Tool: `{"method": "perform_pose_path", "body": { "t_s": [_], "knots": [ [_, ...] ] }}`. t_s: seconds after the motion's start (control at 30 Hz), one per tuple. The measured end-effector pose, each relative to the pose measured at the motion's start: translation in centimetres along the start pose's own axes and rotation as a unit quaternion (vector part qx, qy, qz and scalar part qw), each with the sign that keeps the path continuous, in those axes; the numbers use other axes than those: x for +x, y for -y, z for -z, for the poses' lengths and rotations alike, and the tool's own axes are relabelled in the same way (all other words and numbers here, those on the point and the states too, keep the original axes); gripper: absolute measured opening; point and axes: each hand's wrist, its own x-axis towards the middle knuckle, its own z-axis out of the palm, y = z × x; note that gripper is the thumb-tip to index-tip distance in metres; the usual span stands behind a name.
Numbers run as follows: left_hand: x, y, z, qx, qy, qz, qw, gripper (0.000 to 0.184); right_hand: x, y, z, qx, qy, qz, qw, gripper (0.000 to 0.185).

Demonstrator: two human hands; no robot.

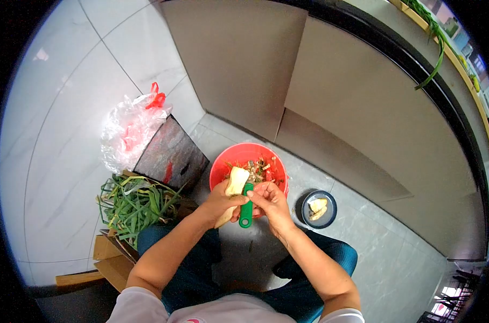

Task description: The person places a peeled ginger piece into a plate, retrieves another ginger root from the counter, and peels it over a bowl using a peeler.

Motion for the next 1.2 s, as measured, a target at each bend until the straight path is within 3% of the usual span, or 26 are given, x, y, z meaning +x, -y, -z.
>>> {"method": "perform_pose_path", "body": {
  "t_s": [0.2, 0.3, 0.37, 0.47, 1.0, 1.1, 1.2],
  "knots": [
    [-0.4, -0.7, -0.2, -0.01, -0.001, 0.007, 1.0, 0.035, 0.2, 1.1, 0.0, -0.029, 0.008, -0.007, 1.0, 0.023],
    [-0.1, -0.6, 0.2, -0.013, 0.024, 0.023, 0.999, 0.035, 0.6, 1.7, 0.5, -0.083, -0.01, 0.047, 0.995, 0.03],
    [-0.1, -0.5, 0.5, 0.018, 0.036, 0.04, 0.998, 0.036, 1.1, 2.3, 0.9, -0.306, -0.059, 0.193, 0.931, 0.037],
    [-0.5, -0.6, 0.0, 0.049, 0.026, 0.023, 0.998, 0.037, 0.8, 3.9, 0.6, -0.391, -0.047, 0.197, 0.898, 0.043],
    [-0.3, 0.4, -0.2, 0.091, 0.064, 0.027, 0.993, 0.044, 2.0, 3.8, 0.8, -0.461, -0.023, 0.136, 0.876, 0.02],
    [-0.1, 0.9, 0.1, 0.081, 0.068, 0.022, 0.994, 0.043, 2.2, 3.7, 0.8, -0.466, -0.025, 0.157, 0.87, 0.018],
    [-0.1, 0.9, 0.1, 0.075, 0.082, 0.02, 0.994, 0.056, 2.3, 3.4, 0.8, -0.47, -0.033, 0.191, 0.861, 0.017]
  ]
}}
